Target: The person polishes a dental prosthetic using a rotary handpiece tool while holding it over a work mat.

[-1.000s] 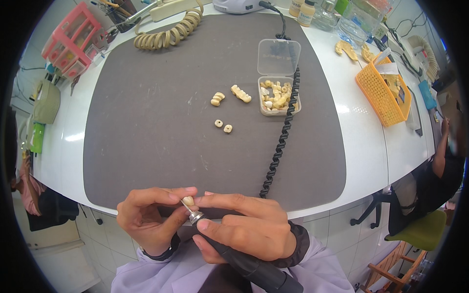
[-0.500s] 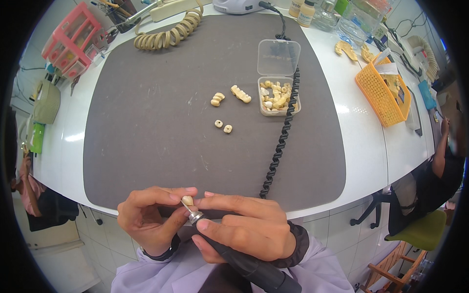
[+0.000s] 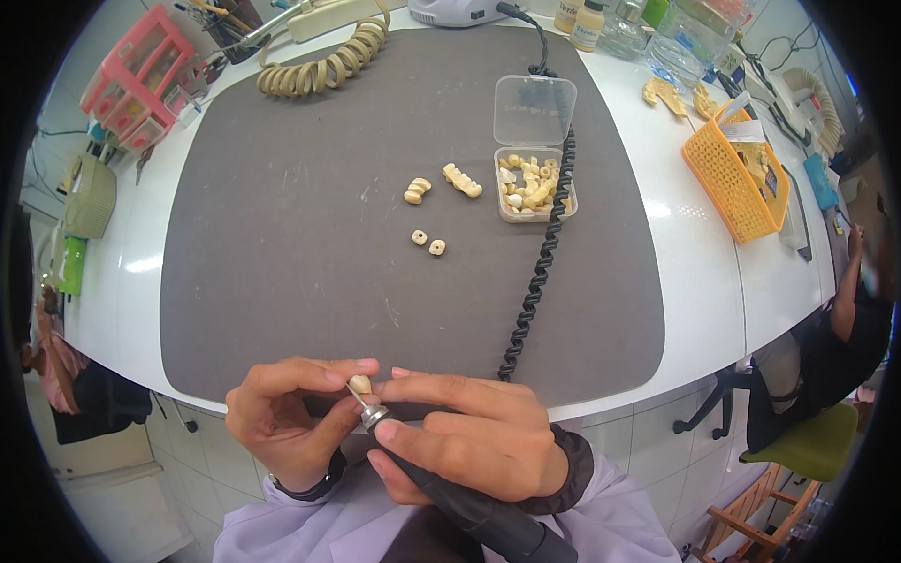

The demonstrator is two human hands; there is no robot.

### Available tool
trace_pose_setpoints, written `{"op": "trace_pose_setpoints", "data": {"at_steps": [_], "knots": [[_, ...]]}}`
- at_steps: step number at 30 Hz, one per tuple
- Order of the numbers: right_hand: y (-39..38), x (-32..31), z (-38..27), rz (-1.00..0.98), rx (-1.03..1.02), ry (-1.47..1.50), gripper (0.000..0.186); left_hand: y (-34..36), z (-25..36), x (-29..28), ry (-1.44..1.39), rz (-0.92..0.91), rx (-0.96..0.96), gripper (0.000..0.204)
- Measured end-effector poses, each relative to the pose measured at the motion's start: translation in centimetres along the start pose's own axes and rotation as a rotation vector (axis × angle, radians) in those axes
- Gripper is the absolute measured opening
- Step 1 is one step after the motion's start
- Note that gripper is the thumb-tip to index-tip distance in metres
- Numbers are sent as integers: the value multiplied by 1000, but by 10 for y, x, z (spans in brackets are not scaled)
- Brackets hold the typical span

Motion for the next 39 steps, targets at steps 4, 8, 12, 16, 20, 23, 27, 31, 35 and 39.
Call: {"op": "trace_pose_setpoints", "data": {"at_steps": [4,8,12,16,20,23,27,31,35,39], "knots": [[0,0,0,1,0,1,26,1,0,1,-18,14,-9,29],[0,0,0,4,-4,4,26,1,0,1,-19,22,-2,29],[0,1,1,10,-10,9,25,1,0,1,-17,23,-9,28],[0,1,1,19,-11,11,25,1,0,1,-14,18,-14,28],[-1,1,1,22,-14,8,26,0,-2,1,-72,69,-35,27],[0,1,1,23,-13,4,26,-1,-3,1,-103,93,-51,26],[-1,1,1,18,-10,1,26,1,-3,1,-101,83,-48,26],[0,0,0,6,-2,9,25,0,-3,0,-95,81,-54,26],[1,0,0,5,-20,23,25,-1,-3,0,-75,72,-51,26],[1,1,0,8,-28,46,24,-1,-3,1,-72,71,-46,26]]}}
Point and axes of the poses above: each hand's wrist, its own y-axis towards the middle knuckle, its own x-axis out of the palm, z = x × y, the point moved 5 cm from there along y, towards the middle knuckle, and after that the axes turned 7 degrees about x, right-handed, at the moved point
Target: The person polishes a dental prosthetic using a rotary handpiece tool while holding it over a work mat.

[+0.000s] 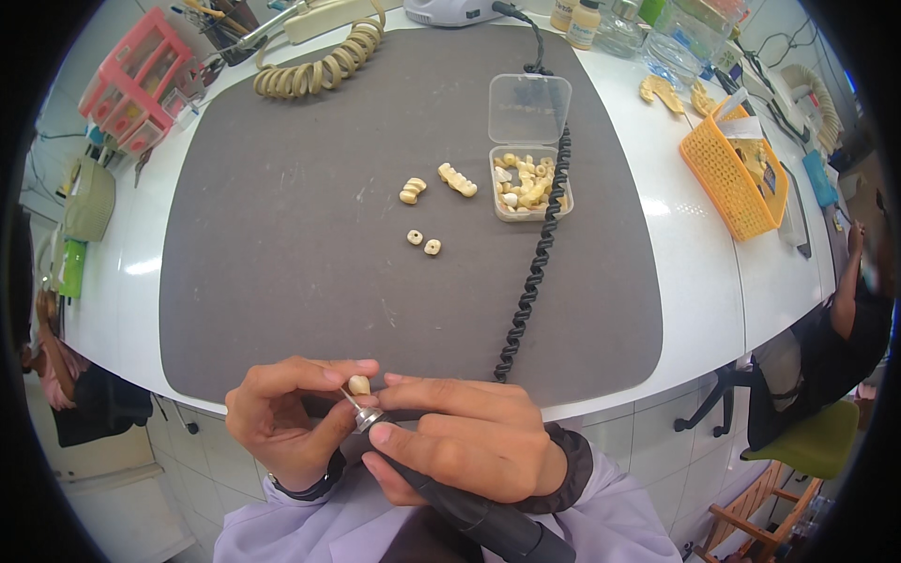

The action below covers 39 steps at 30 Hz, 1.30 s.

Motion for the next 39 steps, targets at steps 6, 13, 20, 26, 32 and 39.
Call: {"op": "trace_pose_setpoints", "data": {"at_steps": [6,13,20,26,32,39], "knots": [[0,0,-1,3,-30,9,24,0,1,1,-1,9,-2,27],[-1,1,-2,-2,-64,29,24,-2,-1,1,-18,-7,-2,28],[-1,0,-1,-5,-59,22,25,-1,2,1,-28,14,-3,29],[0,-1,0,-22,-4,-2,25,1,4,2,69,-53,55,35],[-3,-3,3,-20,55,16,26,-2,3,1,48,-8,27,37],[-2,-3,2,-36,9,19,31,-2,3,0,51,-15,47,41]]}}
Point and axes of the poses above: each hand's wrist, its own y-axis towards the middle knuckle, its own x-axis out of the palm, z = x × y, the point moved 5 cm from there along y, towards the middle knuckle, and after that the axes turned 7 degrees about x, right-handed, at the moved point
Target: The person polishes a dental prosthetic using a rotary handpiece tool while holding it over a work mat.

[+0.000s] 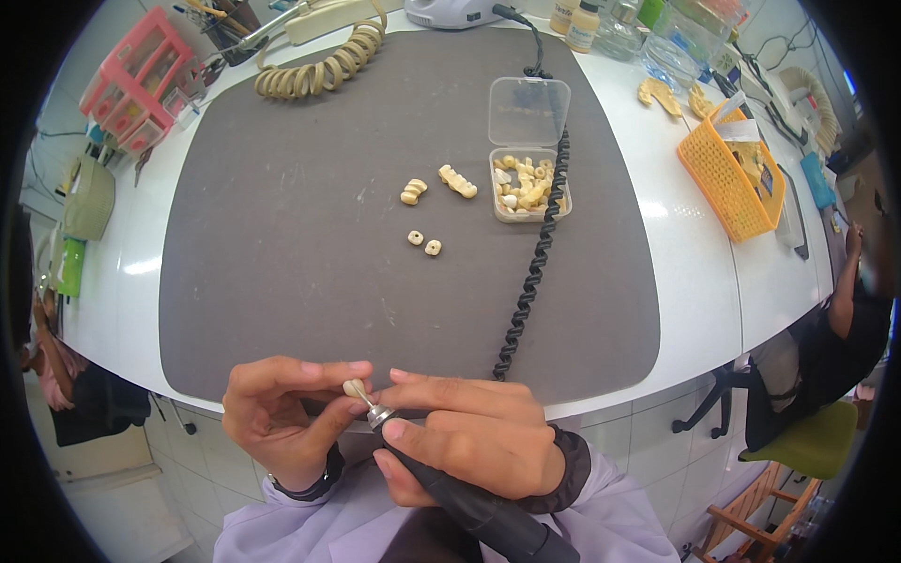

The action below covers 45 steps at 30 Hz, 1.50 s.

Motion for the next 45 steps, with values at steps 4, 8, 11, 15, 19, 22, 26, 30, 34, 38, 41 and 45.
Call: {"op": "trace_pose_setpoints", "data": {"at_steps": [4,8,11,15,19,22,26,30,34,38,41,45], "knots": [[0,0,-1,14,-2,-15,31,0,-1,0,-8,-1,0,41],[3,0,-3,-25,2,1,30,0,-1,-1,-15,-11,13,41],[1,0,0,-21,27,10,29,-1,-1,-1,-17,-3,6,41],[3,0,-2,-27,31,8,28,-1,-1,0,-8,10,-5,41],[0,-1,1,-25,43,23,28,0,0,-1,-5,-2,6,41],[4,0,-4,-51,15,-9,27,0,0,0,-3,-2,10,41],[2,0,-1,-31,19,10,28,0,1,-1,7,-11,23,42],[2,0,-2,-29,-1,8,30,-1,0,-2,6,-11,35,42],[1,1,-2,-5,-36,22,30,-1,1,-1,0,-9,46,42],[1,0,-2,-25,-1,12,30,0,2,-1,6,-13,61,43],[2,0,-3,-36,-12,-1,31,-1,1,-1,20,-9,68,42],[2,0,-2,-39,-6,0,31,-3,1,-2,21,-10,67,42]]}}
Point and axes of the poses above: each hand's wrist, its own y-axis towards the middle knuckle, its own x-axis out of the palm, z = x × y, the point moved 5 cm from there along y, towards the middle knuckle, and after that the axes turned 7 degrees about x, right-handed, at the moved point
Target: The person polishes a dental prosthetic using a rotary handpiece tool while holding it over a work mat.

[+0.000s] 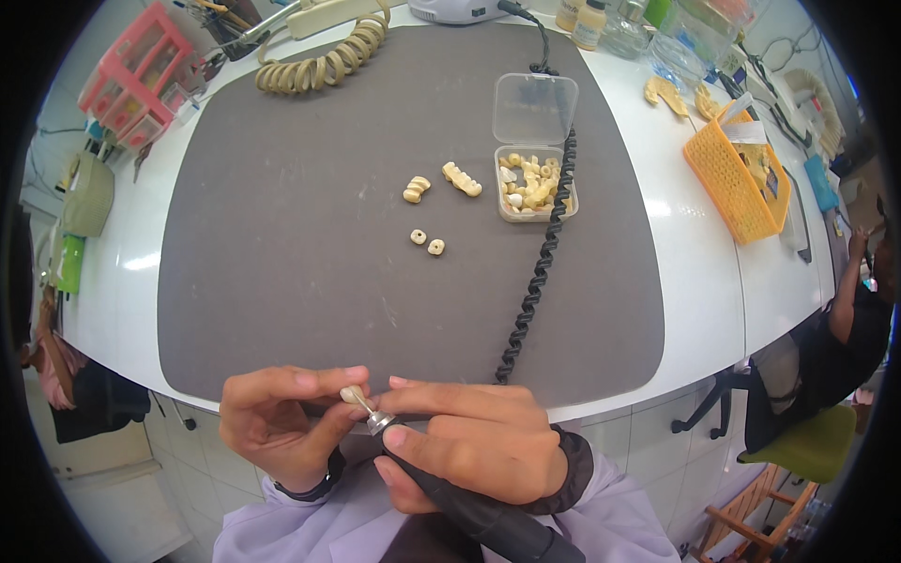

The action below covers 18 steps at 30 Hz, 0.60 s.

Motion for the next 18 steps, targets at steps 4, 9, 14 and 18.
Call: {"op": "trace_pose_setpoints", "data": {"at_steps": [4,9,14,18], "knots": [[-2,0,-1,33,-19,0,32,2,1,1,-14,7,16,43],[-2,0,1,19,3,14,35,0,1,1,9,13,6,42],[-1,0,1,8,-3,19,36,2,1,1,5,1,-14,41],[-3,0,2,25,-8,18,36,1,0,1,-6,25,-14,42]]}}
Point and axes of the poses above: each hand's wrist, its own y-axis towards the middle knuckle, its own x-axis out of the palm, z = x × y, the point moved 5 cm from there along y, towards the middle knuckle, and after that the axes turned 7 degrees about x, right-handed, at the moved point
